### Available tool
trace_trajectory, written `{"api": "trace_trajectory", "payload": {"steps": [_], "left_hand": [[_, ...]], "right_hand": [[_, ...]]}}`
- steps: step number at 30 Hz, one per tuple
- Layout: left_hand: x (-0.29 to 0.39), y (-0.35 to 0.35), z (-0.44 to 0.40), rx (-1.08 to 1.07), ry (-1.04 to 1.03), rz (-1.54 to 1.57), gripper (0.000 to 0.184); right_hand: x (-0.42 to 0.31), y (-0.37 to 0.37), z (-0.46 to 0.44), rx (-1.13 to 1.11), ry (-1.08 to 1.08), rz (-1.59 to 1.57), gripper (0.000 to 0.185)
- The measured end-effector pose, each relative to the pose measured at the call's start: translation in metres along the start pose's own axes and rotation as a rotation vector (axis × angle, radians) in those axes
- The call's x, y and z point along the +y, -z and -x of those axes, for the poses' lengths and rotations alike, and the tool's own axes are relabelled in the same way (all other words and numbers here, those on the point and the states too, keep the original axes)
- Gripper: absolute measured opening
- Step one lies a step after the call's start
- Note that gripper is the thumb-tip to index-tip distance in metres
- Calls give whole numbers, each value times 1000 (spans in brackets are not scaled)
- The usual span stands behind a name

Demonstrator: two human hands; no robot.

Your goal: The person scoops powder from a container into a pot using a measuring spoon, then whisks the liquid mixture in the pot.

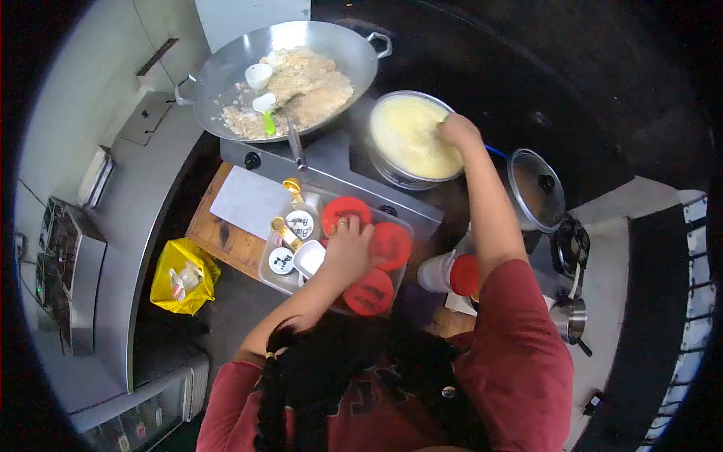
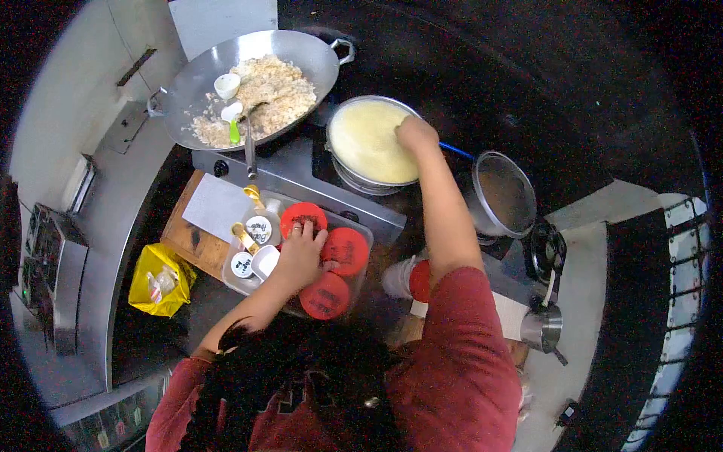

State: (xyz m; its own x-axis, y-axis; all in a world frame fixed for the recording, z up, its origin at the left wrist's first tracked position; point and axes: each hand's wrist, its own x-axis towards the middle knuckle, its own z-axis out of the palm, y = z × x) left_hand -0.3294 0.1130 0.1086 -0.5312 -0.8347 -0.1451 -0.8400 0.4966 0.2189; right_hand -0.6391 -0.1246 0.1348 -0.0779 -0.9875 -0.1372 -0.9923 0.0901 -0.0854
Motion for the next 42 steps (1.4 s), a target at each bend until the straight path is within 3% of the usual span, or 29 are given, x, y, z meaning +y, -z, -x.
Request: {"api": "trace_trajectory", "payload": {"steps": [1, 3, 5, 9, 13, 14, 16, 21, 23, 25, 28, 30, 35, 37, 38, 39, 42], "left_hand": [[0, 1, 0, 7, 7, 17, 80], [0, -2, -2, 16, 18, 32, 79], [-5, -11, -4, 22, -1, -39, 77], [-5, -8, -3, 23, 9, 5, 81], [-5, -9, -3, 33, 3, 26, 82], [-5, -10, -3, 42, 8, 30, 82], [-6, -7, -3, 17, 8, 21, 83], [-5, -6, -1, 20, -17, -8, 83], [-4, -4, -3, -13, 6, 3, 83], [-3, -4, -2, -11, -7, -1, 82], [-5, -3, -3, 14, -13, -12, 81], [-6, -4, -4, 24, -8, -13, 81], [-1, -1, -2, 3, 8, 8, 79], [-2, -7, -5, 11, 11, -6, 78], [-3, -8, -6, 11, 20, -22, 78], [-4, -6, -6, 19, 22, -27, 78], [-2, -8, -1, 54, 12, -1, 77]], "right_hand": [[7, -10, -11, 132, 4, -65, 42], [-23, 2, 8, 88, 15, -103, 40], [-43, 10, 20, -38, 146, -137, 39], [-56, 48, 43, -242, 41, 130, 39], [-31, 2, 5, 15, -98, -174, 36], [-34, 1, 11, 15, -96, -173, 36], [-45, 5, 30, -34, 121, -180, 33], [-38, 23, 43, -144, 57, 152, 30], [-31, 13, 33, 126, -10, 105, 31], [-33, 4, 29, 131, -5, 32, 32], [-43, 15, 33, 9, 136, -206, 32], [-52, 40, 56, -193, 163, 100, 34], [-17, 11, 35, 3, 35, 109, 35], [-22, 10, 31, 42, 149, 12, 34], [-28, 21, 36, -108, 239, 1, 34], [-30, 29, 43, -99, 243, 1, 34], [-22, 43, 52, -237, 128, 146, 34]]}}
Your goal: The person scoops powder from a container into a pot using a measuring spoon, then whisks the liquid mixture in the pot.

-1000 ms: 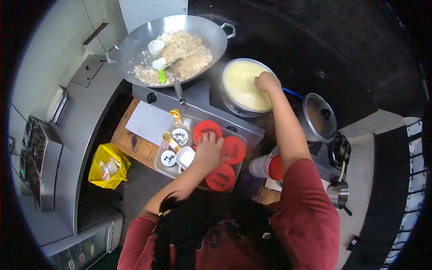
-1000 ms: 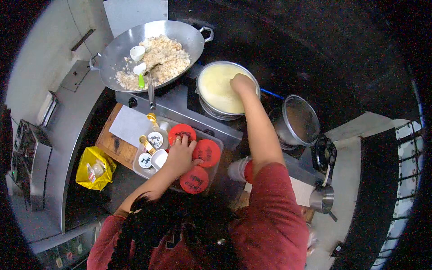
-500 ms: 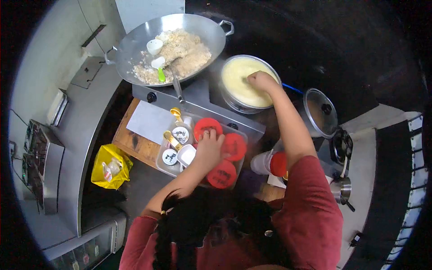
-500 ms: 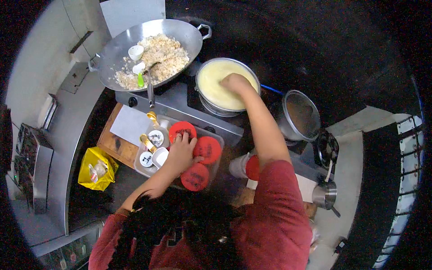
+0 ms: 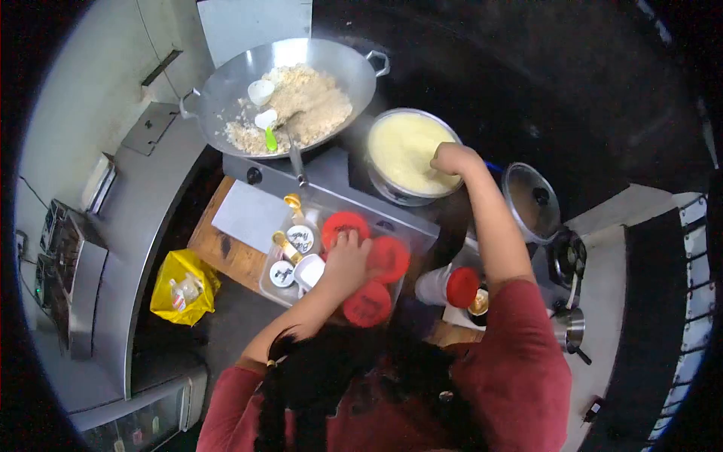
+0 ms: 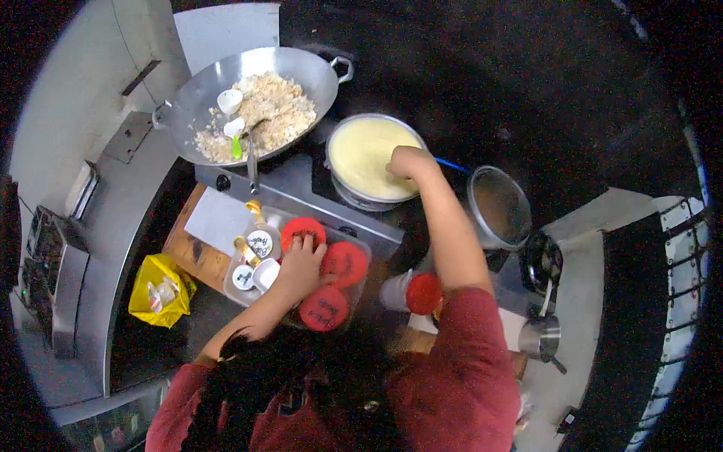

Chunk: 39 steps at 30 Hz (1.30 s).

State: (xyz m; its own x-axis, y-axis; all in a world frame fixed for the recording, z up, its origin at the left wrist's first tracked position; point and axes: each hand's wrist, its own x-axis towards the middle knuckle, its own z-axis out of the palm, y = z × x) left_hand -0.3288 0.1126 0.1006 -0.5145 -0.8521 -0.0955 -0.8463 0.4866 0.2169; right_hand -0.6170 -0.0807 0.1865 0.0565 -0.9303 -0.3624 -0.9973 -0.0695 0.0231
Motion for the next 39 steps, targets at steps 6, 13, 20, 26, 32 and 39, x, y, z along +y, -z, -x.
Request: {"api": "trace_trajectory", "payload": {"steps": [6, 13, 20, 26, 32, 39], "left_hand": [[3, 7, 1, 22, -6, -11, 77], [-1, 9, -2, -70, -11, -13, 82], [0, 6, 0, -19, 9, -2, 77], [0, 6, 0, -33, 10, 16, 78], [1, 11, 1, -32, 13, 9, 79], [-1, 2, -2, 5, -1, 24, 78]], "right_hand": [[-1, -23, -22, 201, -1, -207, 38], [19, -26, -9, 223, -193, -61, 34], [1, -19, 2, 68, -4, -230, 34], [21, -36, -24, 247, -269, -96, 38], [15, -10, 7, -42, -15, -103, 34], [46, -46, -47, 208, -62, -297, 43]]}}
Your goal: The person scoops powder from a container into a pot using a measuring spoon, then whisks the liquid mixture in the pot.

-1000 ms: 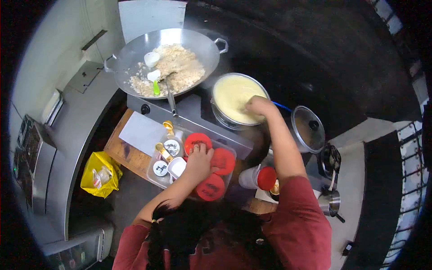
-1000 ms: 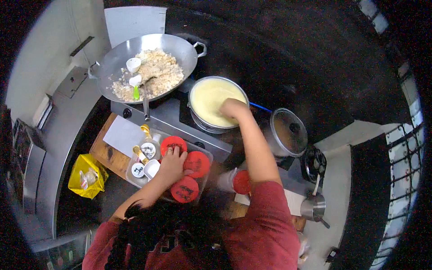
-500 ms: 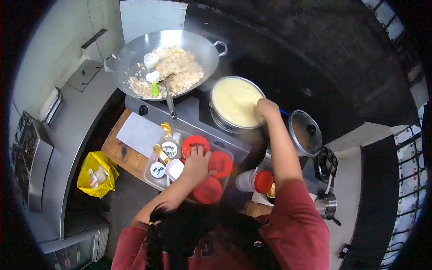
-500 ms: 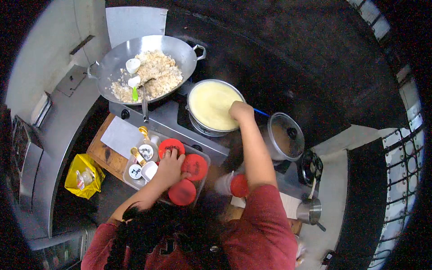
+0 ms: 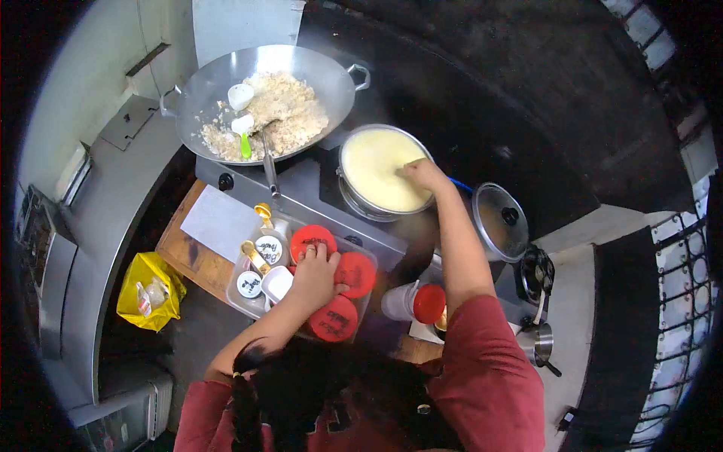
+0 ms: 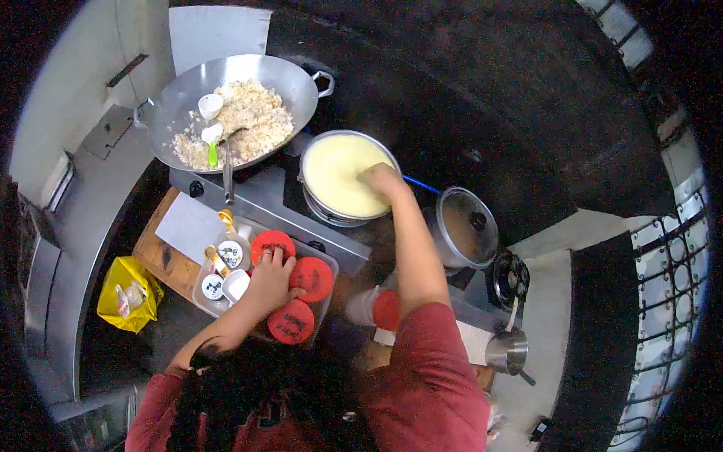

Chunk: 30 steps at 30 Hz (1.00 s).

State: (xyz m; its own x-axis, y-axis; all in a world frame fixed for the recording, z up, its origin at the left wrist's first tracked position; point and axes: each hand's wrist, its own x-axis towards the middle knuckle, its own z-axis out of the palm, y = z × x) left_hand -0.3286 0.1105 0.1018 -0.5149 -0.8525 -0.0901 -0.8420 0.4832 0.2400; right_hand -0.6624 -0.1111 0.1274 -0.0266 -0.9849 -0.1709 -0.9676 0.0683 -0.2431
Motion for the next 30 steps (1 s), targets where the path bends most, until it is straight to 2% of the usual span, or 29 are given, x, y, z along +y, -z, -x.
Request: {"api": "trace_trajectory", "payload": {"steps": [2, 3, 4, 6, 7, 8, 10, 12, 14, 16, 18, 20, 22, 23, 24, 26, 27, 28, 30], "left_hand": [[-2, 2, 1, -4, 5, 9, 76], [-1, 3, 1, -10, -2, 18, 75], [-1, 3, 1, -14, 5, 19, 75], [-1, 5, 2, 0, -4, 38, 73], [0, 6, 2, -4, -2, 42, 73], [0, 6, 2, -7, 0, 33, 74], [0, 6, 0, -4, 12, 23, 74], [-1, 5, 0, -16, 9, 25, 74], [-2, 5, 0, -15, 15, 25, 74], [-1, 5, 0, -27, 6, 27, 74], [2, 7, -2, -32, 21, 39, 74], [2, 5, -2, -30, 21, 35, 74], [-1, 3, -1, -24, 35, 25, 74], [-1, 0, -1, -8, 26, 4, 72], [-1, -1, -1, 9, 16, -16, 70], [0, 2, 0, 9, 24, -6, 70], [1, 4, 0, 8, 19, 1, 69], [2, 5, -1, 4, 12, 0, 69], [2, 7, -3, -53, 21, 7, 73]], "right_hand": [[-11, 18, 18, -126, -9, 58, 37], [-5, 15, 14, -81, 58, 212, 36], [-6, 16, 10, -87, 64, 210, 36], [-8, 21, 1, -2, -171, 145, 35], [-6, 10, -9, 111, -144, 94, 34], [-1, 2, -16, 105, -140, 99, 34], [-24, 1, -15, 23, -7, -140, 35], [-41, 14, -1, -19, 23, -183, 36], [-43, 29, 2, -135, 101, 139, 37], [-38, 27, -12, -147, 58, 186, 38], [-14, -3, -46, 121, -85, 10, 36], [-20, -16, -47, 165, -41, -63, 34], [-49, 3, -20, -64, 123, -194, 38], [-69, 28, 4, -187, 104, -70, 36], [-66, 28, -2, -189, 115, -68, 36], [-49, 28, -9, -152, 123, 204, 35], [-44, 23, -17, -51, 15, 165, 35], [-40, 15, -23, -51, 6, 162, 35], [-38, -3, -32, 102, -9, -29, 34]]}}
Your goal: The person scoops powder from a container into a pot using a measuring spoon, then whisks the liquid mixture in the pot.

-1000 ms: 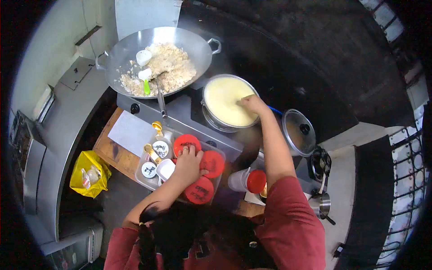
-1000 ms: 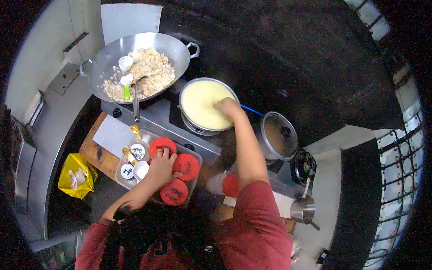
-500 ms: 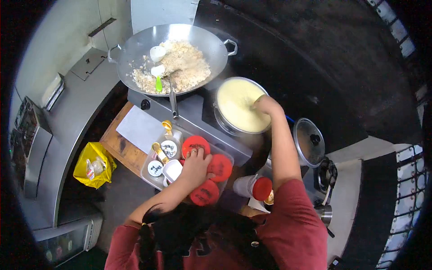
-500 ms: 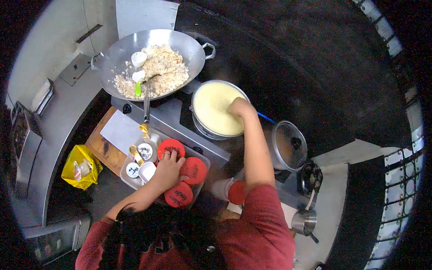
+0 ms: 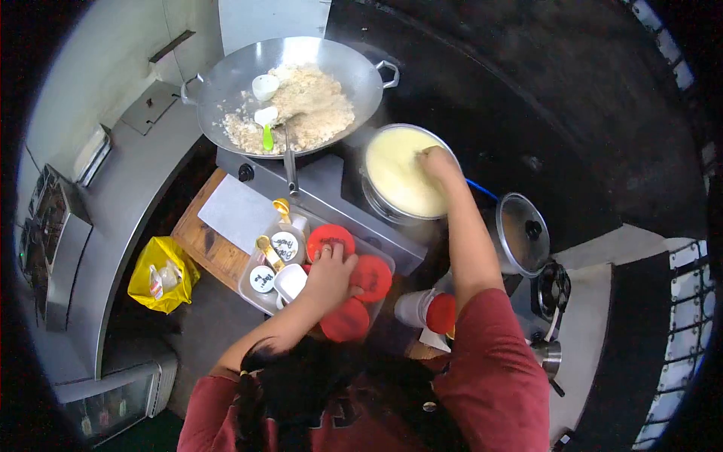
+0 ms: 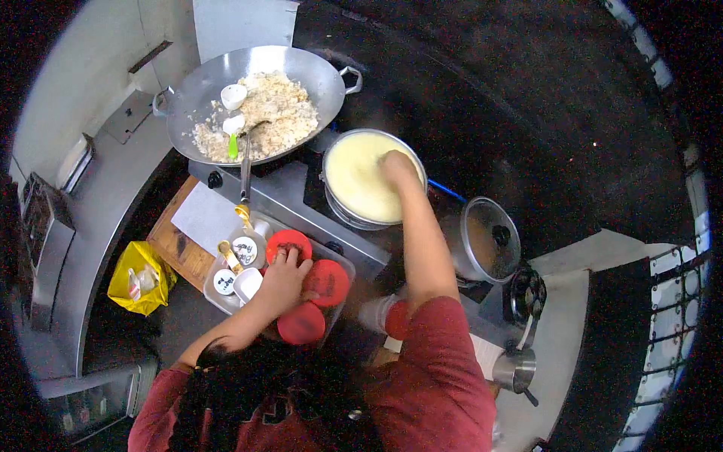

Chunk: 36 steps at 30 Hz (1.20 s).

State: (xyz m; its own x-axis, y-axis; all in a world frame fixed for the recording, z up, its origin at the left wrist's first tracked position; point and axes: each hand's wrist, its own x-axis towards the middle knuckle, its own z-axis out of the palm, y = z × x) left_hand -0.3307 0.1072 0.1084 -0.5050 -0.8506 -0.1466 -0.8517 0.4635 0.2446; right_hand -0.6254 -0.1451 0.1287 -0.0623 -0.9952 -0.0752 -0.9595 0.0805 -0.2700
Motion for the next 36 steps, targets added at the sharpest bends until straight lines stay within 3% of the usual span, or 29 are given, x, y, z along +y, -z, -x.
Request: {"api": "trace_trajectory", "payload": {"steps": [2, 4, 6, 8, 9, 12, 14, 16, 17, 20, 21, 22, 24, 26, 28, 29, 30, 32, 34, 36], "left_hand": [[-1, -4, 2, 27, -4, 4, 71], [-3, -4, 2, 63, 8, 9, 69], [-3, -6, 4, 83, -10, -3, 69], [-4, -11, 3, 84, -8, -10, 70], [-4, -12, 2, 88, -12, -17, 71], [-3, -11, 2, 81, -9, -41, 73], [-4, -8, 1, 60, -16, -11, 74], [-7, -8, 3, 41, -14, 18, 75], [-9, -10, 4, 61, -30, 19, 75], [-10, -10, 4, 87, -59, 14, 75], [-10, -9, 5, 88, -64, 12, 75], [-10, -8, 5, 90, -68, 9, 75], [-9, -6, 4, 57, -52, 39, 75], [-7, -1, 3, 26, -40, 29, 76], [-8, -1, 3, -8, -35, 22, 76], [-8, -3, 3, 15, -41, 9, 76], [-7, -3, 4, 37, -49, -6, 75], [-7, -2, 2, 29, -72, -26, 77], [-9, -1, 1, 21, -82, -41, 79], [-10, 3, 2, -20, -76, 13, 80]], "right_hand": [[-6, 2, 9, -21, 49, -124, 40], [-27, 34, 39, -328, 142, 58, 40], [-13, 28, 36, -294, 163, 168, 38], [1, 25, 27, -232, 51, 290, 37], [7, 19, 22, -101, 0, 201, 37], [-1, 13, 23, -103, 44, -15, 36], [-16, 31, 43, -184, 40, -71, 37], [-40, 58, 65, -434, -45, 127, 38], [-11, 39, 48, -320, 65, 193, 34], [4, 31, 34, -153, -54, 156, 34], [29, 0, 8, -38, 20, 131, 35], [22, 2, 13, -34, 17, 130, 35], [-9, 9, 36, -167, -43, -262, 38], [-25, 23, 48, -267, -14, -212, 40], [-17, 30, 49, -301, -4, 191, 40], [-8, 27, 48, -232, -30, 241, 40], [1, 18, 41, -232, -45, 240, 40], [8, 5, 30, -6, -48, 202, 39], [5, -6, 28, -41, 36, 160, 40], [-37, 22, 60, -264, -145, -185, 42]]}}
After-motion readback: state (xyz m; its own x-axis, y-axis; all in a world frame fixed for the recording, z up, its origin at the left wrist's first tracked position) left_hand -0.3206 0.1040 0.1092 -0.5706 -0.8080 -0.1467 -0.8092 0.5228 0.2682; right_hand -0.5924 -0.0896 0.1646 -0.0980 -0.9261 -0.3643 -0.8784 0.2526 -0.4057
